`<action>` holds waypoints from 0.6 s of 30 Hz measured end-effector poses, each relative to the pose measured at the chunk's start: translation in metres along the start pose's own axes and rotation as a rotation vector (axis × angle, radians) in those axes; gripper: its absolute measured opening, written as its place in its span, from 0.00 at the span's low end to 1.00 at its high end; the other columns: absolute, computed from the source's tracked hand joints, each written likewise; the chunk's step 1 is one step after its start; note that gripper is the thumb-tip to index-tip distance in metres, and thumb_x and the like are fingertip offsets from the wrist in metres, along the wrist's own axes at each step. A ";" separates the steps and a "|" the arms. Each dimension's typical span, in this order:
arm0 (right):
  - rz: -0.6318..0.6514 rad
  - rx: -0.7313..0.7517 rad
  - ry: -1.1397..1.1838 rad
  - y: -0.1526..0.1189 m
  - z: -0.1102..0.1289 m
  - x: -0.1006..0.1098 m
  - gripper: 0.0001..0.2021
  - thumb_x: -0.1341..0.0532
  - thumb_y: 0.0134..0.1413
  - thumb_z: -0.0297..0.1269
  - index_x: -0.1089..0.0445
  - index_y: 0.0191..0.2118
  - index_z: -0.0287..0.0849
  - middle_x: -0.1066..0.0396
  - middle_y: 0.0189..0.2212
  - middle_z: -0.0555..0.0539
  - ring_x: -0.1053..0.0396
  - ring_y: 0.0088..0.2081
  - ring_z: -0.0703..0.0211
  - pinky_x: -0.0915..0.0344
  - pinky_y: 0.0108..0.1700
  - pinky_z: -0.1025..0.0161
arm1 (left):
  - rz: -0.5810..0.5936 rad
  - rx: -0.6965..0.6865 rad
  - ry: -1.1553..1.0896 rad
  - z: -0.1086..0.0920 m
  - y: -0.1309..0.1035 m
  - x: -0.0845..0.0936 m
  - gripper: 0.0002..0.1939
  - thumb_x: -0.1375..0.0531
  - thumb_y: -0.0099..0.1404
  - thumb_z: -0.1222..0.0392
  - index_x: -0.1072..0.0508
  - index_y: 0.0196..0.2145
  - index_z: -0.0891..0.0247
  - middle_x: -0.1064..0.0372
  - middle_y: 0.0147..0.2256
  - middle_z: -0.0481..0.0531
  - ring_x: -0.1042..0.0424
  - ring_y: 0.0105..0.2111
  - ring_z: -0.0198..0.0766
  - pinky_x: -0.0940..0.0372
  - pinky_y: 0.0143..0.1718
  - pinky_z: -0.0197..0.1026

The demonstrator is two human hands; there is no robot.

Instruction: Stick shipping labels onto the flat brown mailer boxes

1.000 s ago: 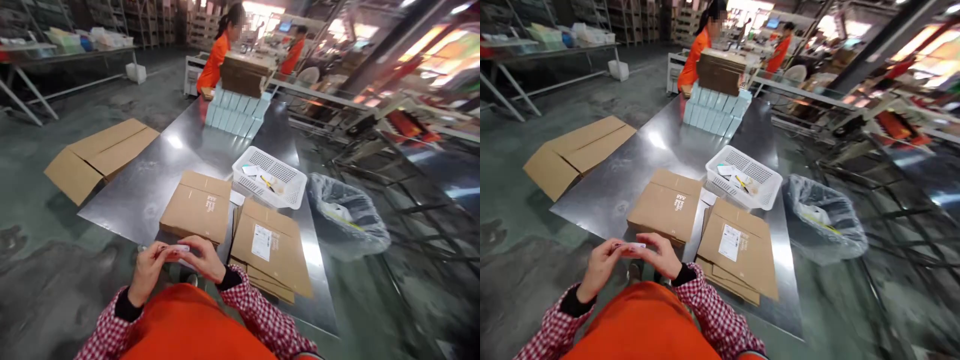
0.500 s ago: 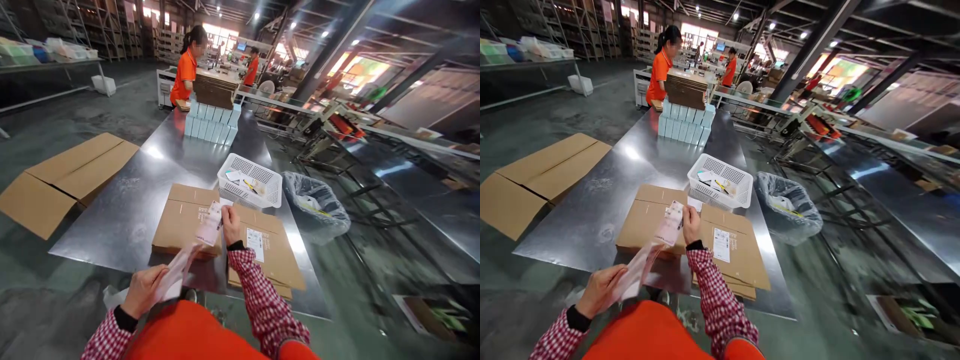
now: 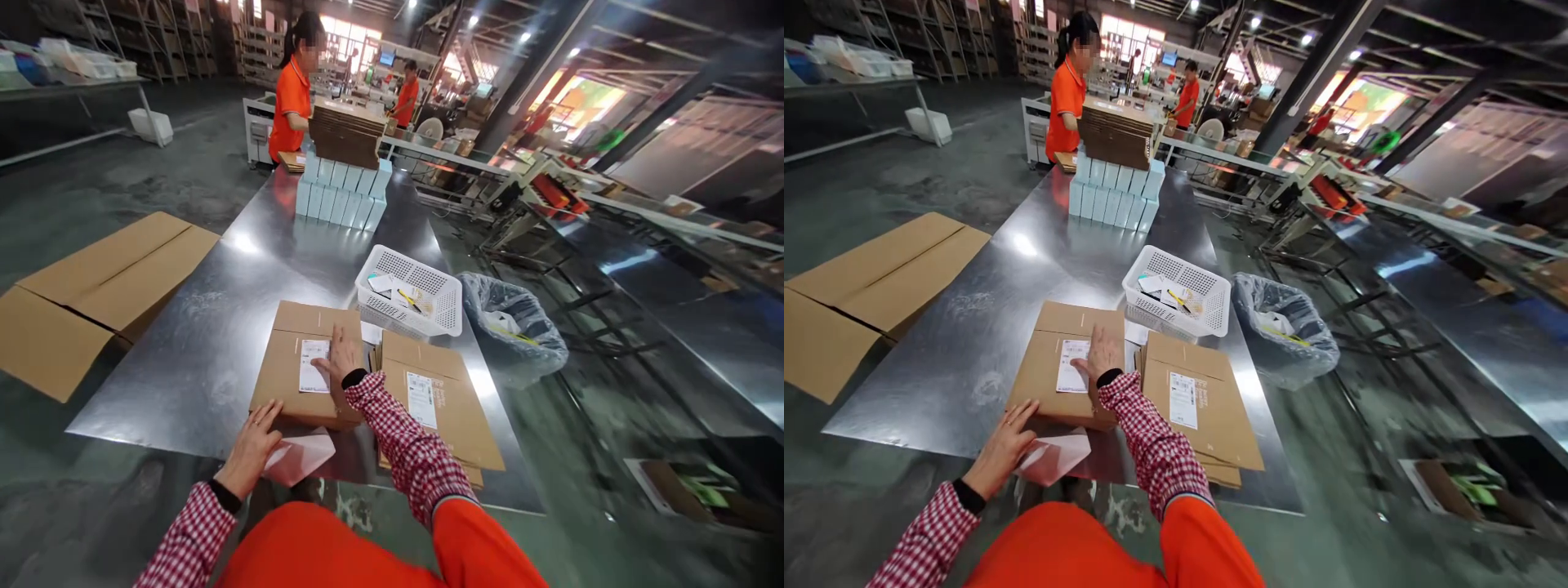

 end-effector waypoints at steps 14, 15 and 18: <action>-0.172 -0.526 0.309 -0.036 -0.096 -0.005 0.25 0.45 0.55 0.39 0.36 0.53 0.24 0.41 0.55 0.23 0.41 0.56 0.39 0.45 0.56 0.49 | -0.096 0.108 0.025 0.024 -0.018 0.002 0.12 0.44 0.64 0.58 0.23 0.29 0.62 0.52 0.64 0.61 0.52 0.63 0.59 0.41 0.54 0.61; -0.173 -0.529 0.354 -0.042 -0.100 -0.008 0.22 0.44 0.53 0.38 0.32 0.48 0.25 0.35 0.50 0.26 0.37 0.53 0.42 0.41 0.53 0.52 | -0.096 0.116 0.028 0.021 -0.020 0.001 0.11 0.44 0.64 0.57 0.23 0.29 0.61 0.52 0.64 0.61 0.53 0.63 0.58 0.41 0.55 0.61; -0.196 -0.552 0.416 -0.057 -0.115 -0.009 0.15 0.45 0.51 0.39 0.28 0.37 0.32 0.27 0.35 0.37 0.30 0.40 0.50 0.35 0.41 0.60 | -0.071 0.116 0.051 0.008 -0.022 -0.003 0.09 0.43 0.63 0.58 0.23 0.30 0.61 0.49 0.63 0.60 0.51 0.63 0.57 0.46 0.57 0.63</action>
Point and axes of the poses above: each hand's wrist, its own y-axis towards the middle knuckle, its own x-axis out of the back of the hand, z = x × y, the point moved 5 cm from there along y, towards the middle knuckle
